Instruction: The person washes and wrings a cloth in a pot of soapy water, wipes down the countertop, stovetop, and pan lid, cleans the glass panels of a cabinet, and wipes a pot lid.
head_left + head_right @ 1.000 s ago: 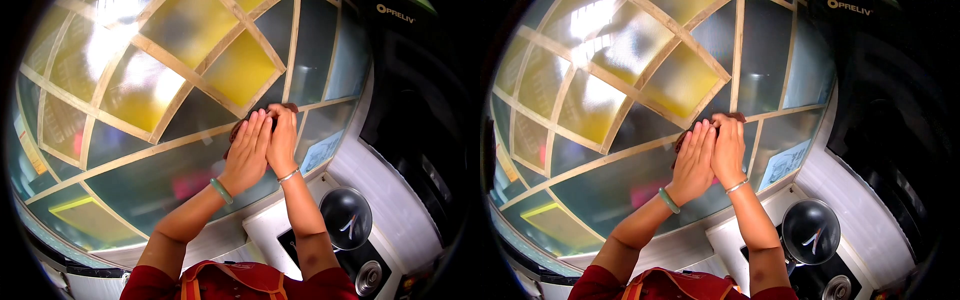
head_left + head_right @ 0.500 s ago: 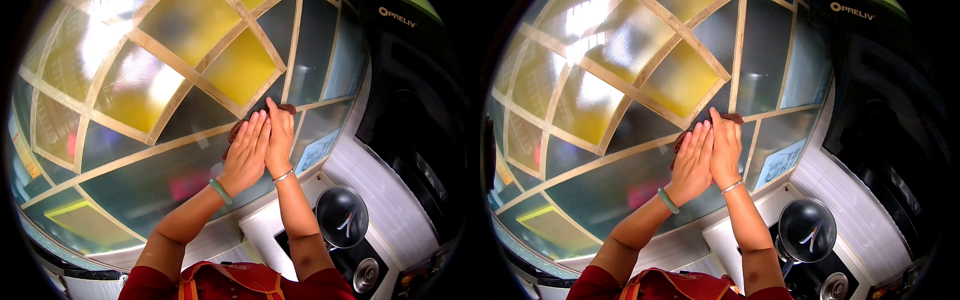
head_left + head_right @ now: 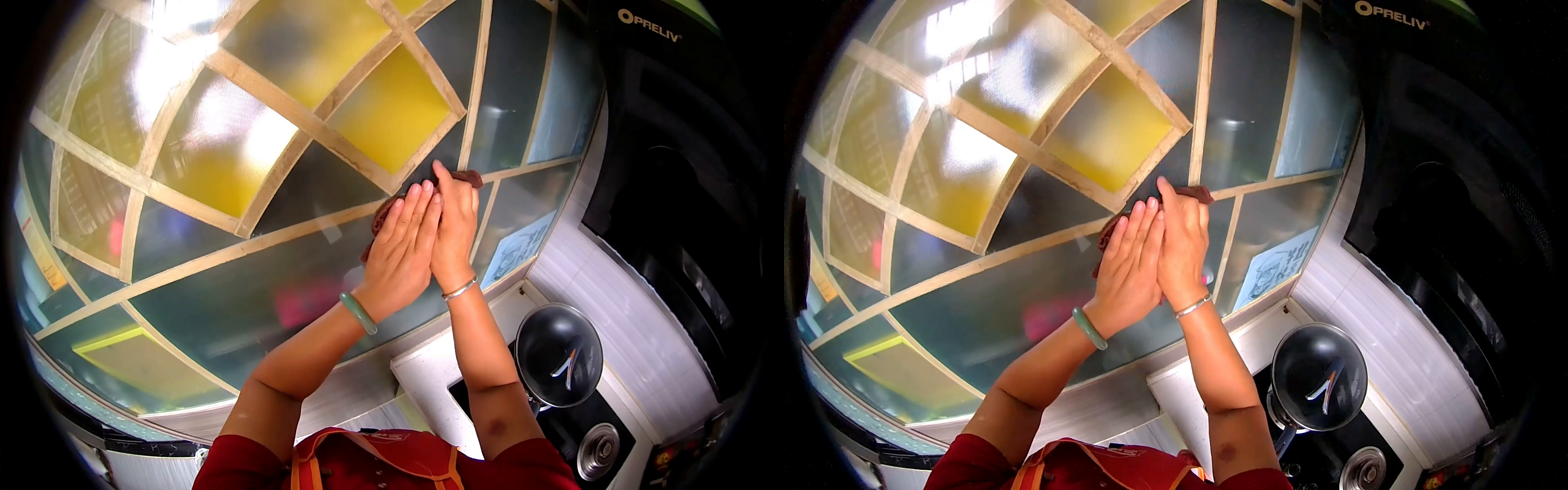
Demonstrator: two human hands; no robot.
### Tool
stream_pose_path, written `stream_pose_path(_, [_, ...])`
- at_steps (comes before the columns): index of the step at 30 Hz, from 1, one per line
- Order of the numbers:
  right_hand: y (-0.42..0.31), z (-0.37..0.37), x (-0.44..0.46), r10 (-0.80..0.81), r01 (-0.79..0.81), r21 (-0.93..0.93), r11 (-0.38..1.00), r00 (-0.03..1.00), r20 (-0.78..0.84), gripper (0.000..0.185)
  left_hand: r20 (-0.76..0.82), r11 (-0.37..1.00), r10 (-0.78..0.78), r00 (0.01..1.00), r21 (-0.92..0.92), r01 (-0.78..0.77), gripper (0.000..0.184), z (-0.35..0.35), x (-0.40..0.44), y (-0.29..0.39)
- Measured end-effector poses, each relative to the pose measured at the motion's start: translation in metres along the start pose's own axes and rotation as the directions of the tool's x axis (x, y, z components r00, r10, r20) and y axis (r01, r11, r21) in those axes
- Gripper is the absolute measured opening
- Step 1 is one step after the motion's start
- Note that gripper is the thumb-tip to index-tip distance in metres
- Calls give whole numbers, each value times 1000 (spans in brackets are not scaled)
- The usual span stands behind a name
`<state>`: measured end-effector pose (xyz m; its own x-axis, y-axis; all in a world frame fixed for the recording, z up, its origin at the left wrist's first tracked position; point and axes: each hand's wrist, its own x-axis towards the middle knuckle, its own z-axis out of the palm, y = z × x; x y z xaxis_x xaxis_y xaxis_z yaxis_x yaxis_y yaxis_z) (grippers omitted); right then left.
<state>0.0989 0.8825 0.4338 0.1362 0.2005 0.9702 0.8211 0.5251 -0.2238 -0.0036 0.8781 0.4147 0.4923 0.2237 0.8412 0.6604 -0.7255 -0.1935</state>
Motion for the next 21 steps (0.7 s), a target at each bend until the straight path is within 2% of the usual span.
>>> stream_pose_path(6, [-1,-2,1,-9,9,24,1000,1000,3,29,-6,997,-40,999,-58,40,53,-4,2,4])
stream_pose_path(12, [-2,-3,1,27,-27,39,999,1000,9,27,1,999,-17,1000,-29,17,54,-1,1,2])
stream_pose_path(15, [5,-8,-4,-14,11,83,996,1000,28,26,-27,1000,1,1000,17,-1,52,5,0,1])
stream_pose_path(18, [8,-7,-25,33,-43,163,986,998,61,33,-10,1000,20,1000,-24,-21,50,2,-1,0])
stream_pose_path(20, [3,6,-48,191,-192,191,963,981,21,42,-55,998,60,997,-33,-62,47,3,-6,-4])
stream_pose_path(21, [4,11,-58,203,-213,93,973,974,103,54,-89,994,98,991,-47,-103,44,2,-12,-6])
